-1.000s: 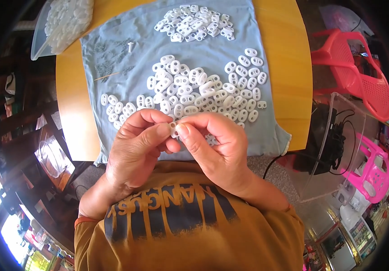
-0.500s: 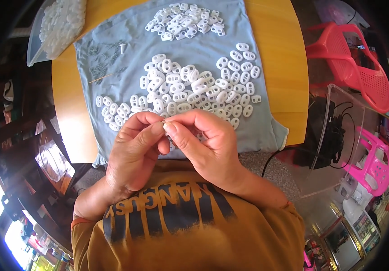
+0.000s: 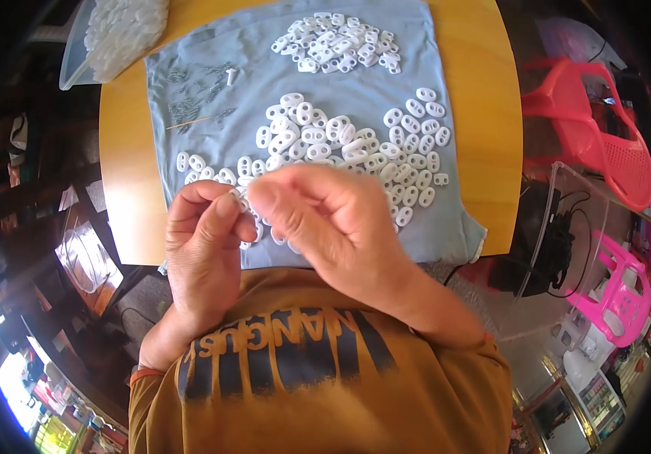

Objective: Manually assembling small white plastic components by inserting metal pins into them.

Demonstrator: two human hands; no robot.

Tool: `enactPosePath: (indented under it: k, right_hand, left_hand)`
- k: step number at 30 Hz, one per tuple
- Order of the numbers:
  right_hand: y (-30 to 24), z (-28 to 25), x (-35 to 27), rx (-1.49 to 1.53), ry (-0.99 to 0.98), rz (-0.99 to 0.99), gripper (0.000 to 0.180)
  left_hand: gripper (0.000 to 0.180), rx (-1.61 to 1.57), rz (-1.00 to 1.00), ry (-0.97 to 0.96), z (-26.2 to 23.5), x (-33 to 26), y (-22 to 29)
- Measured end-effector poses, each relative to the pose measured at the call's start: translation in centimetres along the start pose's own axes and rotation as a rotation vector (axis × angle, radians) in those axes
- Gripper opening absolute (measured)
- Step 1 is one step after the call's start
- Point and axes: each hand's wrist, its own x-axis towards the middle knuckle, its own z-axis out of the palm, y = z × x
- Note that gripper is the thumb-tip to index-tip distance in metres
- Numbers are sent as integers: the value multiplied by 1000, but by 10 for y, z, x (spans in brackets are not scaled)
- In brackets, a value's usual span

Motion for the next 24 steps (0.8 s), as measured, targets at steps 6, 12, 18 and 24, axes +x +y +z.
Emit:
enactPosePath:
  k: [6,12,18,24]
  right_hand:
    - [7,-20,60,-1116,248,-578,5]
    - [17,-25,76,-1421,133,-553,4]
    - [9,-24,82,-1313,98,-435,6]
    - [3,-21,79,-930,80,-188,11]
  left_hand:
    - [13,-44,5,16,-6,-1,2]
    - [14,-89,21,34,-8,-4,8]
    - [23,-121,18,12,-10,-5,12]
    - [24,-124,5,-5,-13,-5,12]
